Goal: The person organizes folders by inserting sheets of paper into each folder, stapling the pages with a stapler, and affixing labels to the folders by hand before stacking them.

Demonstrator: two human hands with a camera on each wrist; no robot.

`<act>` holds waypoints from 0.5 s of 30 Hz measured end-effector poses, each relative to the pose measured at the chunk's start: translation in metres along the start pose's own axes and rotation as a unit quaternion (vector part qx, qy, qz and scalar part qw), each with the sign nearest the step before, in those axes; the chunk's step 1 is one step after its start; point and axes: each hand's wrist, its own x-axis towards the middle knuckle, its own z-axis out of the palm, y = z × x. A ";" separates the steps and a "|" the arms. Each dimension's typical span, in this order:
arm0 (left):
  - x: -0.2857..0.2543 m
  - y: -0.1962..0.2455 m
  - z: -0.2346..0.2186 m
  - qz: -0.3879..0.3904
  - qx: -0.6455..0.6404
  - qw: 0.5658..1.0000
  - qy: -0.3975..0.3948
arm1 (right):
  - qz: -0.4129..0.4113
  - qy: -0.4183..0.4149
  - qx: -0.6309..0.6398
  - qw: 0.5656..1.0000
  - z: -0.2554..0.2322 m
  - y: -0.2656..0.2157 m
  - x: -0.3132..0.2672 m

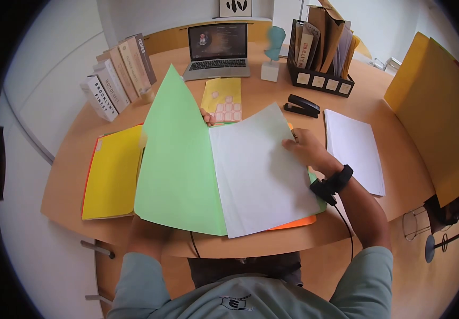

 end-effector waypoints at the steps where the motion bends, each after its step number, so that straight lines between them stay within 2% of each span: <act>1: 0.003 -0.001 0.000 -0.005 0.001 1.000 0.000 | -0.003 -0.007 0.005 1.000 -0.002 -0.003 -0.001; 4: 0.002 -0.001 0.000 -0.002 0.005 1.000 0.001 | 0.042 0.003 -0.096 0.994 -0.010 0.002 0.007; 10: 0.006 0.001 0.002 -0.007 0.014 1.000 0.002 | 0.079 0.009 -0.082 0.993 -0.007 -0.015 0.002; 13: 0.006 0.003 0.002 -0.007 0.020 1.000 0.006 | 0.056 0.007 -0.067 0.996 -0.005 -0.003 0.004; 15: 0.006 0.003 0.001 -0.009 0.022 1.000 0.008 | 0.034 -0.008 -0.101 0.994 -0.009 0.003 0.006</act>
